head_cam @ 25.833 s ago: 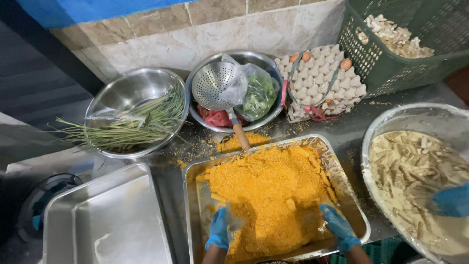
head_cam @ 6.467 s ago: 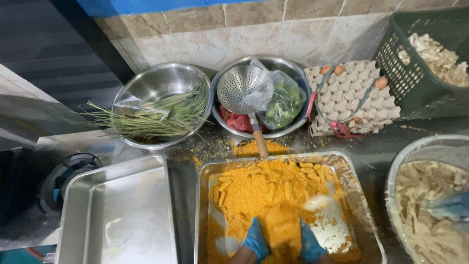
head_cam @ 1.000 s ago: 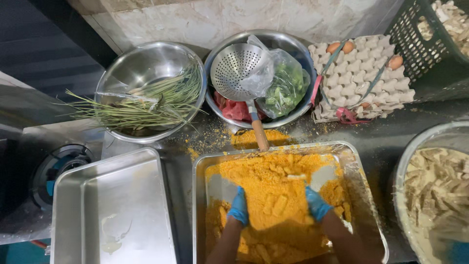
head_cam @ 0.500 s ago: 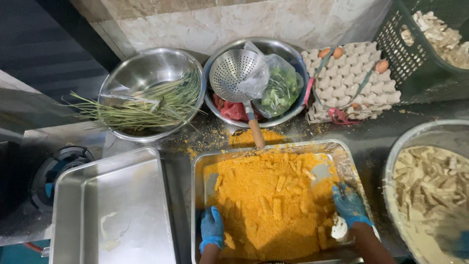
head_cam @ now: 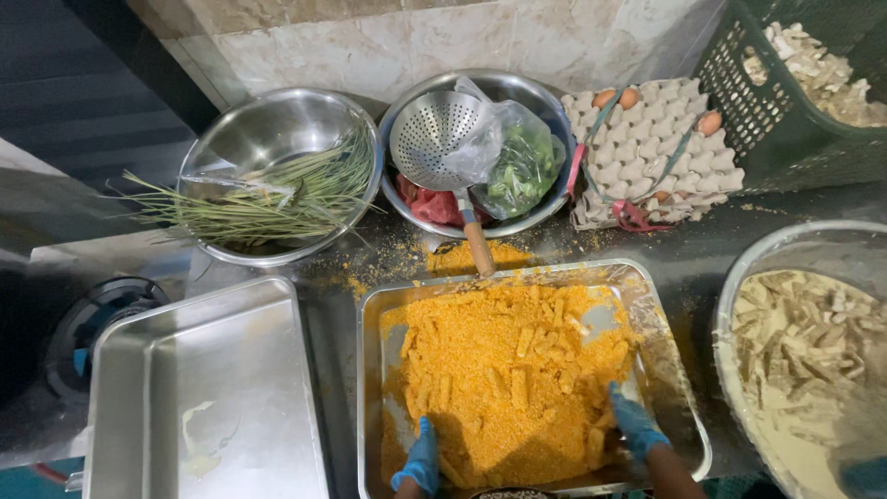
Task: The person, wearing blue gloves, coats pieces of food in an orange crumb mixture spread on a metal tray, turning and pressing the pieces by hand so they are covered, and occasionally reaches into a nearby bowl of batter. The coated pieces accumulate in the tray throughout the episode.
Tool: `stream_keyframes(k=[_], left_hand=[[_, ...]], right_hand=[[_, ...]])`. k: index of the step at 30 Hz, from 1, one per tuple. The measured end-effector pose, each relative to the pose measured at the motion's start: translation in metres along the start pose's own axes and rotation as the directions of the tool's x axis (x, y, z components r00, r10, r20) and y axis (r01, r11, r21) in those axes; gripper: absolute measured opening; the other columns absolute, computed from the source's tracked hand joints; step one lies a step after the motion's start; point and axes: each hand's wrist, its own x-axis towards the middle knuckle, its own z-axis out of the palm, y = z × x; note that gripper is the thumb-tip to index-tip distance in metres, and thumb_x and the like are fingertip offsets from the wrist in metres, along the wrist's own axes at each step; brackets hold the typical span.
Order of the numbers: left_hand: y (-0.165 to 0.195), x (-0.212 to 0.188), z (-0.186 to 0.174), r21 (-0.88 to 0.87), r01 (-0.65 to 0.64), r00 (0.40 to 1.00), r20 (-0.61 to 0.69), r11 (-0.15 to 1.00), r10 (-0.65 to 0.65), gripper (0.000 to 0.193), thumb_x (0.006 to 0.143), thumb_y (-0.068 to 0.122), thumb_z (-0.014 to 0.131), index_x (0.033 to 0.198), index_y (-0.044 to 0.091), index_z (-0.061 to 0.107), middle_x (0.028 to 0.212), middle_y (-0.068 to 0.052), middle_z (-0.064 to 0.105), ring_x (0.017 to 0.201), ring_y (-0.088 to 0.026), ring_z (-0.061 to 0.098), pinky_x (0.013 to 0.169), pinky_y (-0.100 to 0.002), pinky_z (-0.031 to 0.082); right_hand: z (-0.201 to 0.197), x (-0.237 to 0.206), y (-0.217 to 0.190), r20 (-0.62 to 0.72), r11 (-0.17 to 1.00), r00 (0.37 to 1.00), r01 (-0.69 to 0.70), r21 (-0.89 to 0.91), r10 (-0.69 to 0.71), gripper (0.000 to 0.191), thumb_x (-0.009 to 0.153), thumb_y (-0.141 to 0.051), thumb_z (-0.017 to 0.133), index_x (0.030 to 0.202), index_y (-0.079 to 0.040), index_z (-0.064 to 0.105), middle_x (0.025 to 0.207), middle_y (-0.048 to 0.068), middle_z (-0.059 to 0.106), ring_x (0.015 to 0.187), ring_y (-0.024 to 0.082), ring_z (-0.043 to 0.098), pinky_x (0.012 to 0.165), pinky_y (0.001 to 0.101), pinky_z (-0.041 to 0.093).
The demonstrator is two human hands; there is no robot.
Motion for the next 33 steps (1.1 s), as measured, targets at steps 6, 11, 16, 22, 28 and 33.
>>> stream_keyframes(k=[6,11,16,22,28,33], left_hand=[[-0.009,-0.009,0.051,-0.367,0.388,0.919,0.220,0.846,-0.326,0.100,0.093,0.087,0.031,0.155,0.011,0.048,0.155,-0.021,0.049,0.133,-0.051,0.052,0.111,-0.067,0.043],[-0.002,-0.012,0.087,-0.401,0.486,0.858,0.391,0.777,-0.334,0.097,0.092,0.084,0.016,0.152,0.016,0.050,0.153,-0.015,0.054,0.137,-0.043,0.051,0.115,-0.063,0.034],[0.026,-0.033,0.135,-0.603,0.490,0.704,0.700,0.629,0.123,0.085,0.099,0.066,0.024,0.155,0.006,0.050,0.152,-0.022,0.058,0.136,-0.044,0.055,0.116,-0.063,0.040],[0.051,-0.021,0.149,-0.444,0.346,0.814,0.580,0.827,-0.029,0.068,0.103,0.065,0.038,0.147,0.016,0.053,0.144,-0.012,0.058,0.136,-0.038,0.057,0.117,-0.062,0.042],[0.032,-0.003,0.041,0.183,-0.224,0.954,0.244,0.957,0.177,0.068,0.095,0.065,0.050,0.133,0.010,0.068,0.132,-0.010,0.072,0.126,-0.028,0.064,0.106,-0.046,0.047],[0.002,-0.009,-0.025,0.457,-0.212,0.969,-0.016,0.864,0.246,0.063,0.097,0.059,0.051,0.134,0.010,0.064,0.134,-0.009,0.072,0.125,-0.026,0.067,0.107,-0.044,0.050]], right_hand=[[0.045,-0.027,0.009,0.365,0.794,0.924,-0.133,0.593,-0.117,0.071,0.093,-0.068,0.044,0.137,-0.015,0.061,0.121,0.016,0.072,0.102,0.039,0.069,0.089,0.0580,0.056],[0.070,-0.049,0.008,0.431,0.639,0.890,-0.247,0.728,-0.147,0.069,0.097,-0.066,0.038,0.139,-0.014,0.058,0.130,0.014,0.067,0.114,0.037,0.063,0.099,0.0563,0.050],[0.080,-0.056,-0.022,0.309,0.432,0.909,-0.168,0.886,-0.280,0.066,0.101,-0.062,0.034,0.143,-0.015,0.055,0.142,0.011,0.060,0.127,0.035,0.056,0.109,0.0543,0.043],[0.034,-0.046,-0.044,0.278,0.383,0.904,-0.142,0.913,-0.325,0.073,0.099,-0.068,0.029,0.145,-0.016,0.051,0.154,0.009,0.051,0.137,0.032,0.048,0.114,0.0538,0.034],[-0.021,-0.028,-0.016,-0.004,0.820,0.942,0.295,0.490,-0.337,0.060,0.103,-0.059,0.049,0.130,-0.007,0.061,0.127,0.019,0.063,0.112,0.035,0.060,0.096,0.0496,0.047],[-0.005,-0.015,0.017,-0.049,0.970,0.979,0.201,0.134,-0.196,0.054,0.097,-0.055,0.055,0.104,-0.005,0.074,0.082,0.014,0.071,0.070,0.027,0.062,0.063,0.0410,0.048]])
